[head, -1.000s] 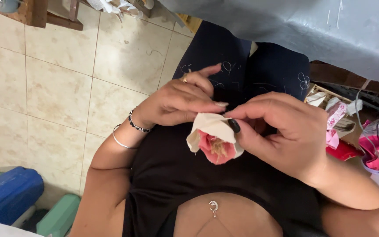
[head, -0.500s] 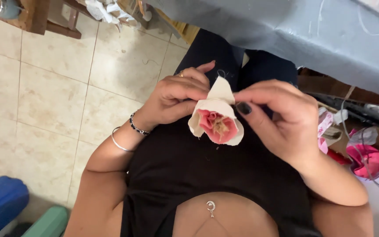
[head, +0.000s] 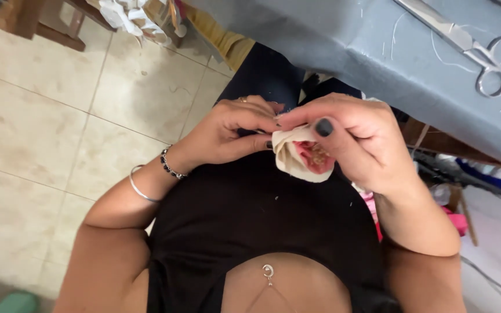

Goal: Assembling a decorative flower by folding and layering fabric petals

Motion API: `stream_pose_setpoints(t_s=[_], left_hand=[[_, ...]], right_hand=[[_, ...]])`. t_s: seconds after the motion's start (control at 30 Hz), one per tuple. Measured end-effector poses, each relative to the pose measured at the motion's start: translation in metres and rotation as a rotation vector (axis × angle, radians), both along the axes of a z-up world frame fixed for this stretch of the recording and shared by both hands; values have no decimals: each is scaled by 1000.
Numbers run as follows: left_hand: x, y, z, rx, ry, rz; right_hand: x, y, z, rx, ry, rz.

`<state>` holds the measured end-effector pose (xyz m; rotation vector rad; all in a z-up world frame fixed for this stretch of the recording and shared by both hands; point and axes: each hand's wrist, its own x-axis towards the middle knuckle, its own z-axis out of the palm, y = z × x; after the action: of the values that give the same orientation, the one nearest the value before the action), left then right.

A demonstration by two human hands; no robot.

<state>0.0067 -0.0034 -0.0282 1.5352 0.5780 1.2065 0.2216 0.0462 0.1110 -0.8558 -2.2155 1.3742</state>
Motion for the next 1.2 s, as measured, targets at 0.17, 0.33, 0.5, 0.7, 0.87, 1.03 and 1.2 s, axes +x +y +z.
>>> stream_pose_setpoints(t_s=[0.17,0.33,0.5,0.7,0.87,1.03,1.2], left_hand=[[-1,-1,10,17,-2,56],[2,-6,15,23,23,95],[5,-9,22,-158,-350,254],[27,-11,54,-159,-554,393],[35,-11,49,-104,-473,426],[43,-7,41,-61,-456,474],[40,-3,47,-75,-489,490]], right_hand=[[1,6,4,-33,8,91],[8,-7,-10,-12,182,-35],[12,-10,-44,-85,694,-693],[10,-20,-86,-85,463,-497],[-7,-20,-64,-15,525,-535],[3,-17,-79,-19,548,-562],[-4,-34,-62,4,537,-572]])
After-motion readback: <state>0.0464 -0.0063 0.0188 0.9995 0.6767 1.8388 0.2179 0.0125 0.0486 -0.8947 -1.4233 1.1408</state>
